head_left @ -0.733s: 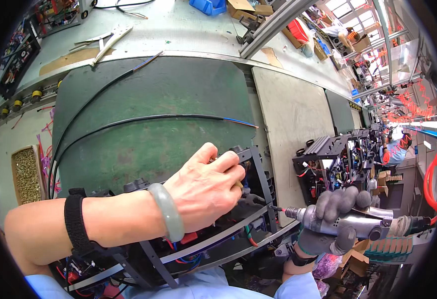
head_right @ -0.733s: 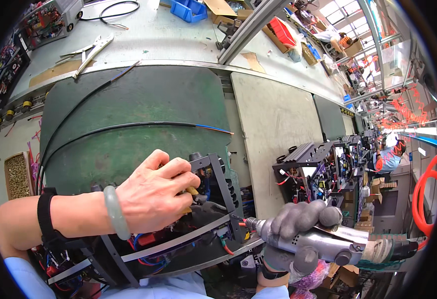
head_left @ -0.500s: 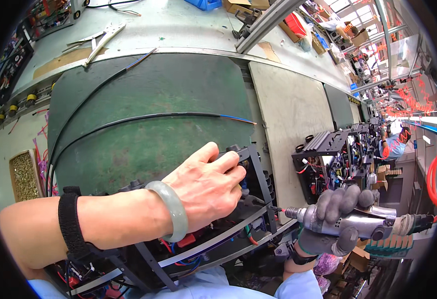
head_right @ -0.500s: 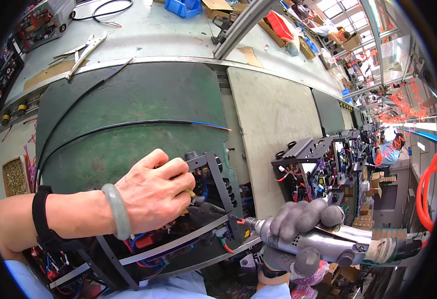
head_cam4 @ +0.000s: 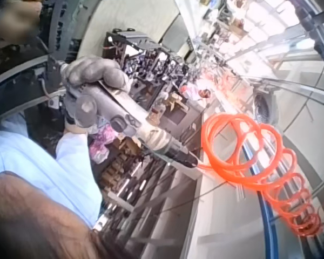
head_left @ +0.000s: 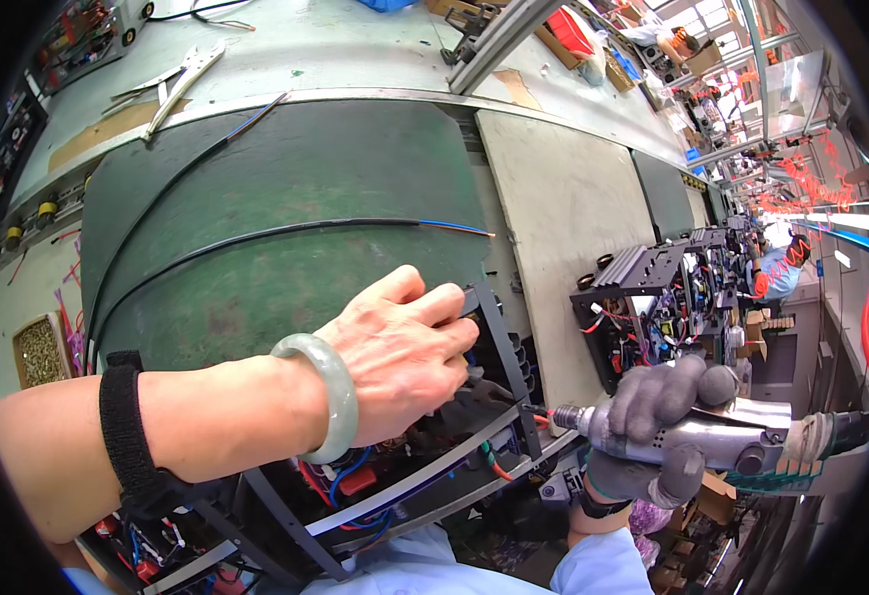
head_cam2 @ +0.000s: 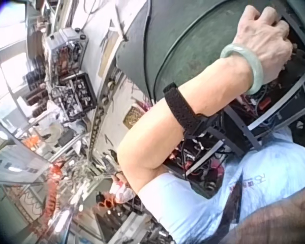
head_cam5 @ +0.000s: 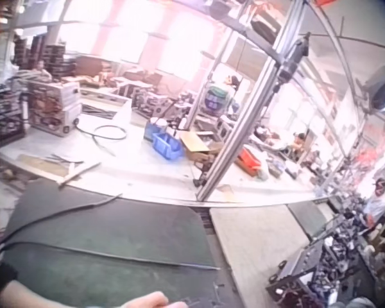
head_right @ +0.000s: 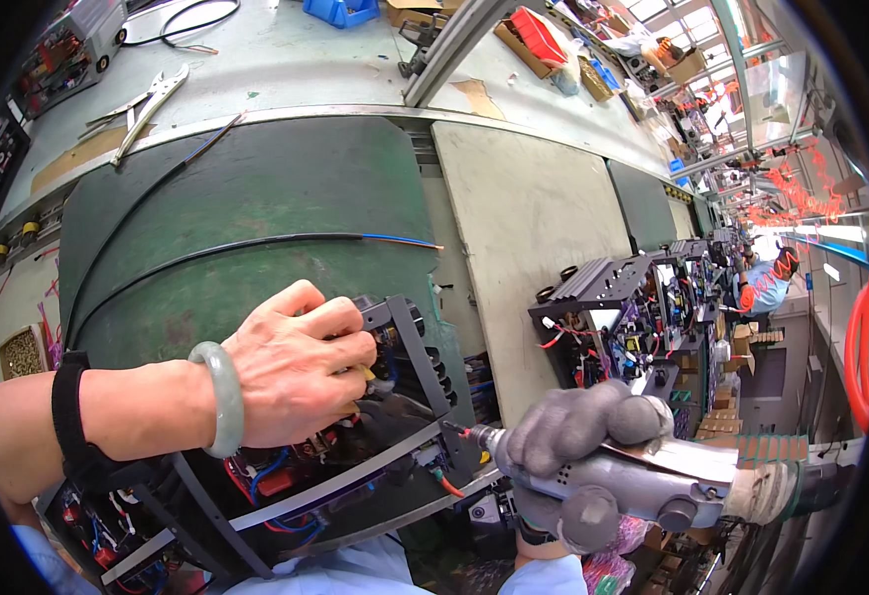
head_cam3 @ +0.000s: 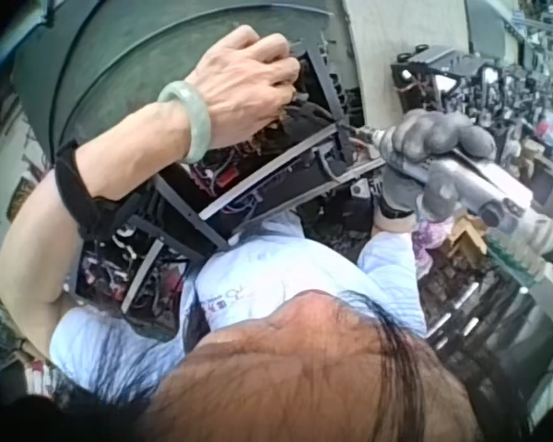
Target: Assembling and wiring internal components of electronic units on a production line.
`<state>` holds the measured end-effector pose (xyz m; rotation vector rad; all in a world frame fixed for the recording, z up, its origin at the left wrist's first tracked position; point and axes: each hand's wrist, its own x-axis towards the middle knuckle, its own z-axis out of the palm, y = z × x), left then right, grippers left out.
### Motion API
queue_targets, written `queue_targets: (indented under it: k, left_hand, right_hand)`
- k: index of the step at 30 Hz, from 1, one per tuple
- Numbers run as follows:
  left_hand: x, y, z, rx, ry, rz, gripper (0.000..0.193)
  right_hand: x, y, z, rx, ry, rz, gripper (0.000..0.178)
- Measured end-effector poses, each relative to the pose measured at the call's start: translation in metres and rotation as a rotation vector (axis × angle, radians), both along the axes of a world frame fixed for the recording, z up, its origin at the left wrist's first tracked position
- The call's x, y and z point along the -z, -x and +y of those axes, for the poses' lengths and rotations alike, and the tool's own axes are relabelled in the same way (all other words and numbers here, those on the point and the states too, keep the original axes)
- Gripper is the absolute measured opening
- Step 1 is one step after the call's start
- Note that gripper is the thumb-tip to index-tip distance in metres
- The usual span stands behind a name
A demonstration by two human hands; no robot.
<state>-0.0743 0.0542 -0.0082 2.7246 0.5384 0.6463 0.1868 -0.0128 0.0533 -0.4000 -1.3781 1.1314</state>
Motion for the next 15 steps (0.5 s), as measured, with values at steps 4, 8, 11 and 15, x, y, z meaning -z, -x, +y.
queue_targets:
  k: [4, 8, 11, 15]
  left_hand:
    - [-0.001, 0.001, -0.002, -0.014, 0.032, -0.021, 0.015]
    - [-0.001, 0.001, -0.003, -0.020, 0.092, -0.030, 0.019]
    - [-0.001, 0.001, -0.002, -0.021, 0.095, -0.035, 0.020]
    - [-0.001, 0.002, -0.003, -0.022, 0.088, -0.078, 0.021]
  right_hand:
    - [0.001, -0.008, -0.006, 0.095, 0.033, -0.039, 0.065]
    - [-0.002, -0.011, -0.006, -0.046, 0.076, -0.010, 0.069]
    - [-0.002, -0.004, -0.009, 0.022, 0.102, 0.043, 0.067]
    - [-0.001, 0.007, -0.013, 0.169, 0.104, 0.003, 0.064]
